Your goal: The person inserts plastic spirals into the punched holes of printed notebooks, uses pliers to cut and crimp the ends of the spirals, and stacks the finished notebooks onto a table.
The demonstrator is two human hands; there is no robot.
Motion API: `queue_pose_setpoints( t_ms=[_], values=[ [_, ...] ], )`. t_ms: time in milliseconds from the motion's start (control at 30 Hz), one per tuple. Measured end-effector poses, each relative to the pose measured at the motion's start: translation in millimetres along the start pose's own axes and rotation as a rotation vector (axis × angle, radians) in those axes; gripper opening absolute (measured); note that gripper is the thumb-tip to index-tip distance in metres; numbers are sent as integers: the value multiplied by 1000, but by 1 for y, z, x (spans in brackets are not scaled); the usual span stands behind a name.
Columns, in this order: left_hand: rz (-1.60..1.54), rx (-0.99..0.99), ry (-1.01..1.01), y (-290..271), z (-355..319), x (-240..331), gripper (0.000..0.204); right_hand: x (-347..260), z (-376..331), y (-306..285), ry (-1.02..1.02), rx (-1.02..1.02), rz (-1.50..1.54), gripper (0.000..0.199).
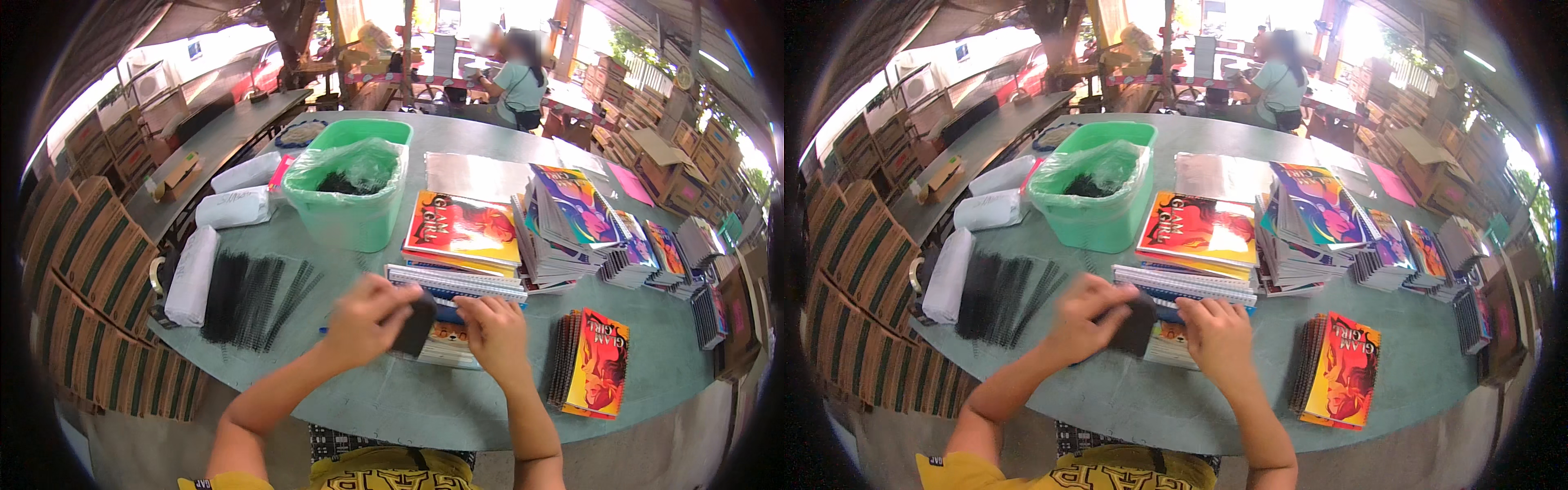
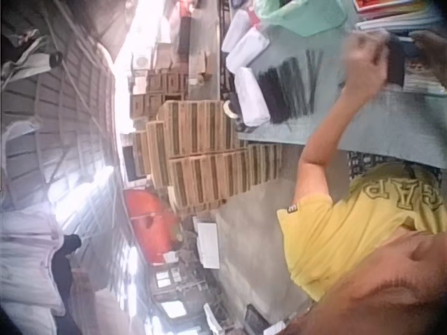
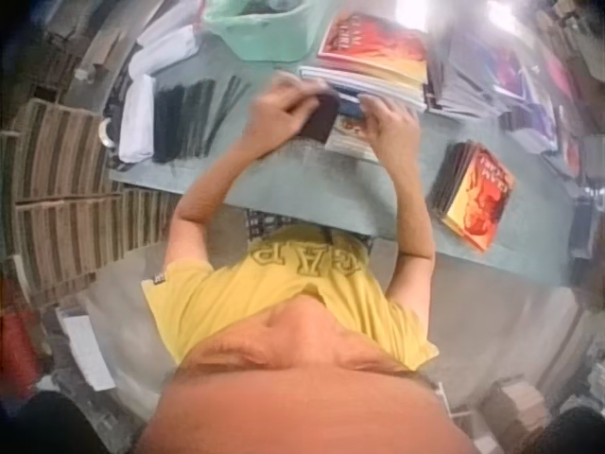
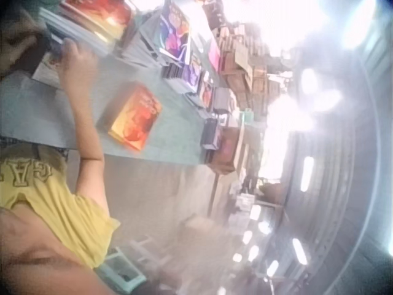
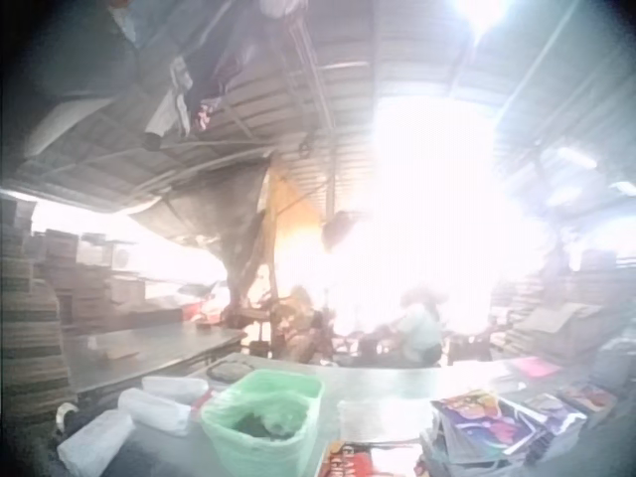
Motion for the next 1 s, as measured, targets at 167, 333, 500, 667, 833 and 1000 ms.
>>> queue_pose_setpoints(
  t_ms=[167,333,500,667,833,1000],
  values=[
    [58,44,-5,3,12,10,33,2,-2,-1,-1,5,-39,19],
    [65,269,64,-12,33,19,32,14,-8,-5,46,71,15,20],
    [35,-213,-33,30,6,10,31,34,-12,-13,310,-15,367,20],
    [76,-272,-55,51,10,12,27,63,-40,9,599,59,1072,16],
    [-5,304,32,24,37,34,30,68,-46,20,663,114,1165,19],
    [0,-376,6,67,14,31,26,67,-48,21,686,61,1134,34]
  ],
)
Point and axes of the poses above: each hand's wrist, its own z-axis towards the middle knuckle, its own y-axis out of the palm, x = y × z, the point moved 4 cm from there along z, towards the middle knuckle, and after that the axes turned 5 degrees about -z, right-handed, at the moved point
